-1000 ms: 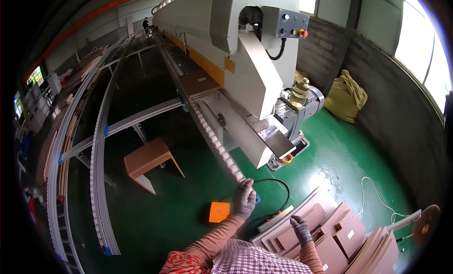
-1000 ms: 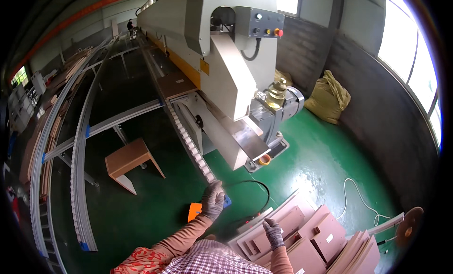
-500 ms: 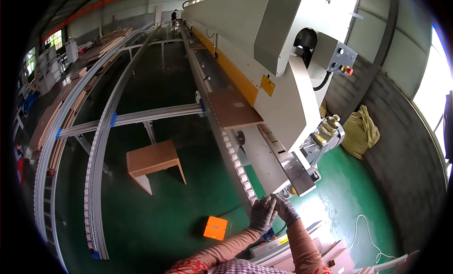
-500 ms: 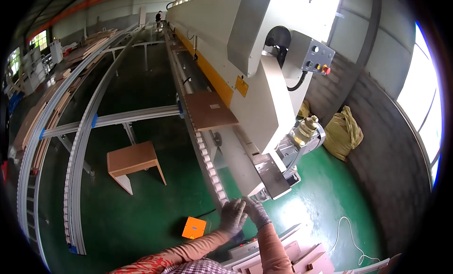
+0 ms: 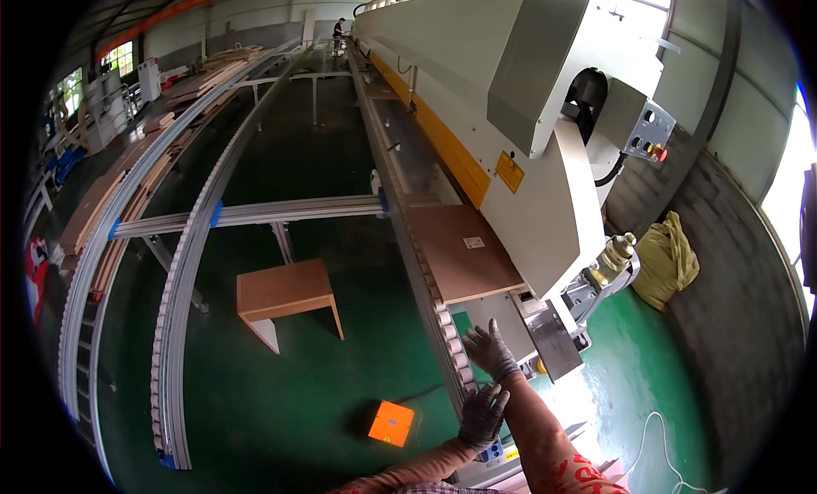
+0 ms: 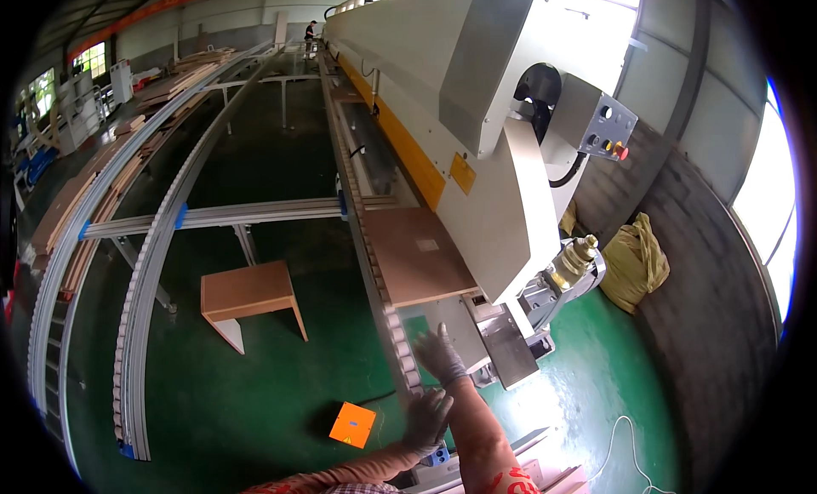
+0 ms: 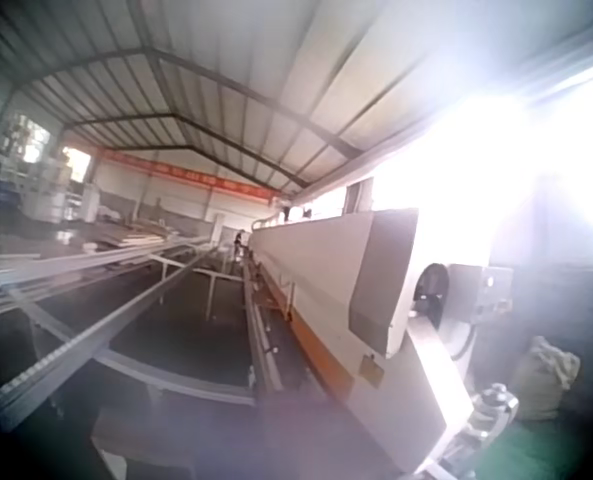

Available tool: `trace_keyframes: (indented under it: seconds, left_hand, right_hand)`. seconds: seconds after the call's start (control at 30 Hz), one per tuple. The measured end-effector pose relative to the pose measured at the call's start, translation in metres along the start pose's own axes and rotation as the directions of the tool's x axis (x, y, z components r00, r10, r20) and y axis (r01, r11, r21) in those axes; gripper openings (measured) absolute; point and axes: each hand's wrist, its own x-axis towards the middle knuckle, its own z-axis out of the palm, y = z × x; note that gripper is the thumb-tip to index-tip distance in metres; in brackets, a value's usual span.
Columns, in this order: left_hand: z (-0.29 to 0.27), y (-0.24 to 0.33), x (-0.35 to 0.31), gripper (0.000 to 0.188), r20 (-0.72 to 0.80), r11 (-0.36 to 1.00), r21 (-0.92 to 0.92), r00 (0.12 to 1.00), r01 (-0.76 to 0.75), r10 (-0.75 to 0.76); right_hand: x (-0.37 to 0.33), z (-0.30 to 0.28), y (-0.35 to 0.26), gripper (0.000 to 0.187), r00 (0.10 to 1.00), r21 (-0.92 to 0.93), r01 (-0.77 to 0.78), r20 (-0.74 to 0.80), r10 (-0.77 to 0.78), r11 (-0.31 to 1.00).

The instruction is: The person repeatedly picks up wood panels from a stack and feeds them one at a time into an edge-banding machine, then places several panels on a cart.

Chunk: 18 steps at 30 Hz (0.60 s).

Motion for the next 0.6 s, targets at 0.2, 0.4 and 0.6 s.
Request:
trace_keyframes:
  seconds: [0.2,0.4,0.6]
  left_hand:
    - [0.040,-0.012,-0.028,0.040,0.069,0.994,-0.002,0.992,0.106,-0.106]
    - [0.036,-0.013,-0.028,0.043,0.108,0.987,0.015,0.981,0.162,-0.162]
    - [-0.019,0.033,-0.036,0.052,0.089,0.987,-0.076,0.985,-0.141,0.147]
  right_hand:
    - [0.041,0.052,0.008,0.036,0.992,-0.651,-0.115,-0.121,0.047,0.750]
    - [0.028,-0.001,-0.019,0.040,0.778,-0.147,0.479,0.528,0.341,-0.866]
    - [-0.111,0.001,-0.042,0.039,0.663,0.091,0.545,0.562,0.494,-0.834]
